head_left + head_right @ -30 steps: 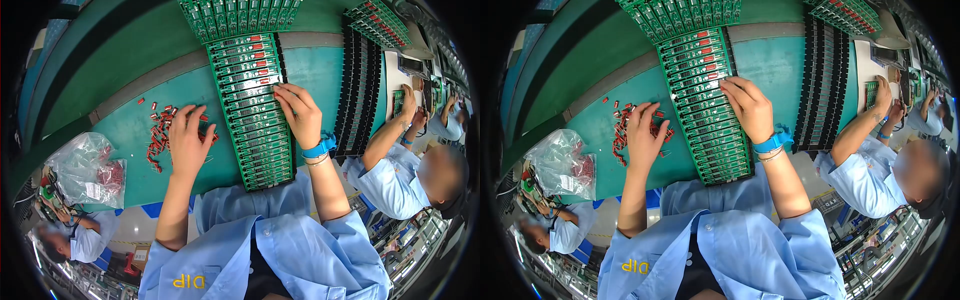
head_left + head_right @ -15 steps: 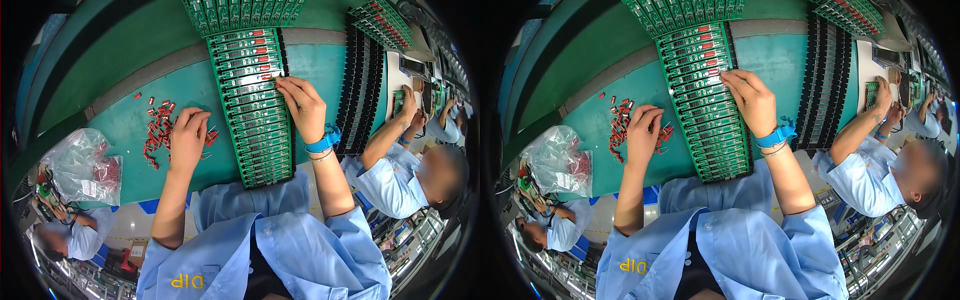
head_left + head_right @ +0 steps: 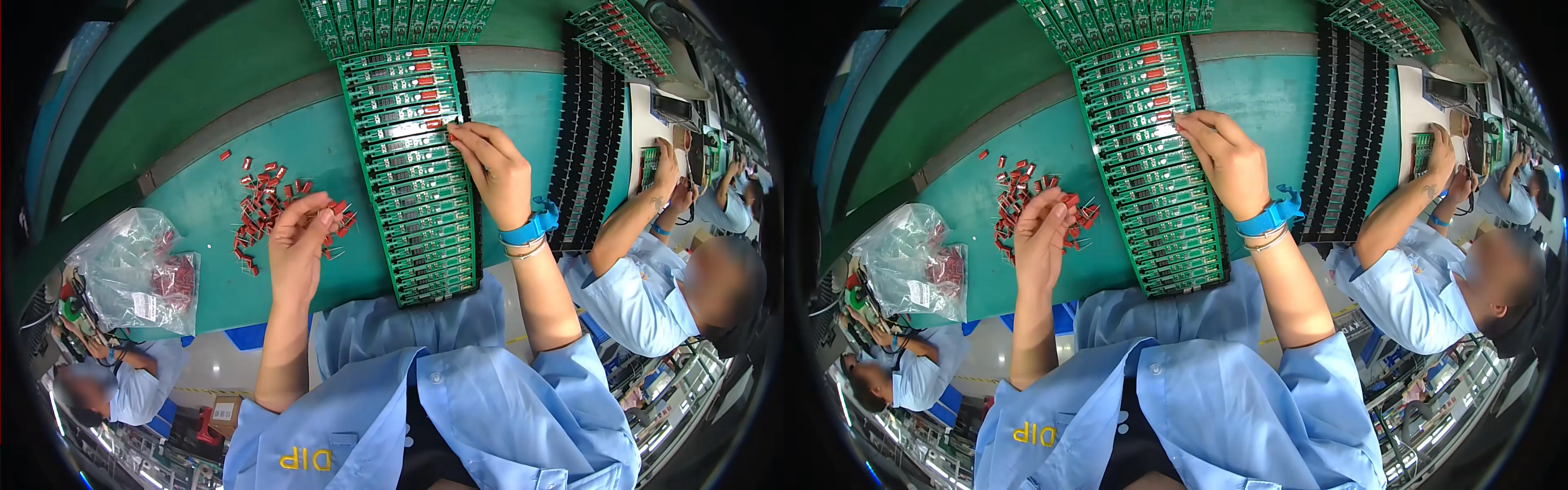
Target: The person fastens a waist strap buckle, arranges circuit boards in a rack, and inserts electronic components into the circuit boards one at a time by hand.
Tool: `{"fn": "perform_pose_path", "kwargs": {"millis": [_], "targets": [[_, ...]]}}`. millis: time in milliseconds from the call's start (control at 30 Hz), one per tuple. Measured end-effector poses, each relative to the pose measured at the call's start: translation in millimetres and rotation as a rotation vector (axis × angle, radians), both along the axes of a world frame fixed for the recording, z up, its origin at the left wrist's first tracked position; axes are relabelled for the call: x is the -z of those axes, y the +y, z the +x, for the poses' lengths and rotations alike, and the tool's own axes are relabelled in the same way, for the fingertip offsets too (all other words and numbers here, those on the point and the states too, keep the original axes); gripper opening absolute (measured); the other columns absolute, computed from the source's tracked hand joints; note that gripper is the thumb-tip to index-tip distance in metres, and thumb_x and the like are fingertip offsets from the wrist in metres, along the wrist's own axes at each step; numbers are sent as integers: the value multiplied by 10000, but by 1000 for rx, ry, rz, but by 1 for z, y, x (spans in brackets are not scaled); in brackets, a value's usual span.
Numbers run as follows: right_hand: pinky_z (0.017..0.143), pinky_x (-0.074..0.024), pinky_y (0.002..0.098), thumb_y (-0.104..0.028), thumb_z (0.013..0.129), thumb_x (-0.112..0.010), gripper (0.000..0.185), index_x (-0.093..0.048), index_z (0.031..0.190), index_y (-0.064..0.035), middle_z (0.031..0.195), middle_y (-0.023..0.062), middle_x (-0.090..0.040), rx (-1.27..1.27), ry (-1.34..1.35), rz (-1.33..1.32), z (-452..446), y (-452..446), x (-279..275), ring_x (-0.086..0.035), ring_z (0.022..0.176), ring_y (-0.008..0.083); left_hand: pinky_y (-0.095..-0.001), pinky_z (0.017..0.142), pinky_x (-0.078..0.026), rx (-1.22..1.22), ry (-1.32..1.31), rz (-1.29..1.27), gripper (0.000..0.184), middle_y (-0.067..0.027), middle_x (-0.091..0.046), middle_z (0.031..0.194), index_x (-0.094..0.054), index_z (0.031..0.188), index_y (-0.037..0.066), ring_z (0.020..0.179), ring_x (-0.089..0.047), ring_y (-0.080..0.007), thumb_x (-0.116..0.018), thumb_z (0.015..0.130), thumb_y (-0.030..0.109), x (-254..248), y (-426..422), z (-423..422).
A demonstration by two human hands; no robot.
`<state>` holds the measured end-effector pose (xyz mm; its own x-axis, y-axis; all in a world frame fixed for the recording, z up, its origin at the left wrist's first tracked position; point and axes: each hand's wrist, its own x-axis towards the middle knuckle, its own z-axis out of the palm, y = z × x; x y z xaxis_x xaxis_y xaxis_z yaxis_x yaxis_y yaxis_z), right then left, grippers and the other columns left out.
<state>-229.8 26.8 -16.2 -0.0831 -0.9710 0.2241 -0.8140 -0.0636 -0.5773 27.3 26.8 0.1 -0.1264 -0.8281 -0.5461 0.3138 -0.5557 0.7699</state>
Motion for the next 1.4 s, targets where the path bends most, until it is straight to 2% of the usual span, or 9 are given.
{"fn": "perform_pose_path", "kwargs": {"millis": [33, 67, 200, 367, 567, 733, 867, 1033, 1400], "targets": [[572, -474, 226, -65, 781, -643, 208, -677, 982, -108, 1011, -28, -616, -1, 5, 9, 0, 0, 0, -599, 697, 123, -228, 704, -483, -65, 142, 132, 254, -70, -586, 965, -583, 1085, -18, 771, -575, -134, -558, 833, -37, -1, 2, 1], [572, -474, 226, -65, 781, -643, 208, -677, 982, -108, 1011, -28, -616, -1, 5, 8, 0, -1, -1, -599, 697, 123, -228, 704, -483, -65, 141, 131, 254, -70, -586, 965, -583, 1085, -18, 771, -575, -134, -558, 833, -37, 0, 3, 3], [569, -478, 232, -62, 781, -641, 221, -672, 994, -113, 1016, -27, -613, -28, 12, 14, 0, -1, -2, -603, 708, 127, -236, 730, -479, -112, 485, 251, 332, -81, -581, 1006, -518, 1175, -12, 826, -579, -142, -547, 845, -18, 16, 13, 12], [573, -481, 235, -61, 780, -640, 231, -668, 1004, -111, 1017, -27, -610, -37, 21, 13, -1, 0, -1, -606, 711, 132, -234, 732, -480, -140, 756, 299, 350, -94, -575, 1057, -500, 1206, -2, 877, -578, -151, -544, 859, -1, 20, 13, 14], [584, -486, 241, -60, 780, -639, 240, -664, 1013, -110, 1016, -25, -608, -31, 19, -26, -1, -1, -1, -610, 717, 137, -234, 751, -488, -85, 708, 225, 384, -103, -570, 1100, -481, 1234, 0, 905, -574, -154, -547, 855, -7, 24, 21, 10], [614, -475, 216, -26, 784, -649, 204, -671, 985, -50, 990, 23, -627, -51, 10, -15, 0, -2, -5, -585, 703, 139, -236, 777, -494, -75, 647, 260, 395, -112, -574, 1103, -476, 1245, 0, 895, -576, -155, -539, 855, -17, 15, 24, 7], [556, -460, 210, -38, 773, -661, 206, -679, 975, -75, 985, -2, -627, -52, 71, -19, 5, -3, -8, -570, 642, 118, -240, 798, -498, -95, 564, 291, 405, -115, -581, 1091, -477, 1247, 0, 896, -576, -155, -535, 847, -32, 7, 26, 3], [515, -443, 205, -54, 766, -668, 198, -687, 958, -99, 971, -28, -629, -75, 210, -46, 5, -4, -8, -561, 603, 103, -235, 772, -499, -99, 596, 299, 378, -116, -588, 1078, -497, 1226, -1, 880, -579, -149, -521, 850, -31, 6, 29, -1], [520, -445, 210, -71, 761, -668, 188, -686, 944, -113, 960, -36, -640, -72, 139, -92, 4, -5, -3, -569, 607, 105, -232, 724, -494, -142, 664, 284, 296, -103, -588, 1035, -537, 1163, -3, 839, -574, -140, -505, 869, -1, 19, 39, -3]]}}
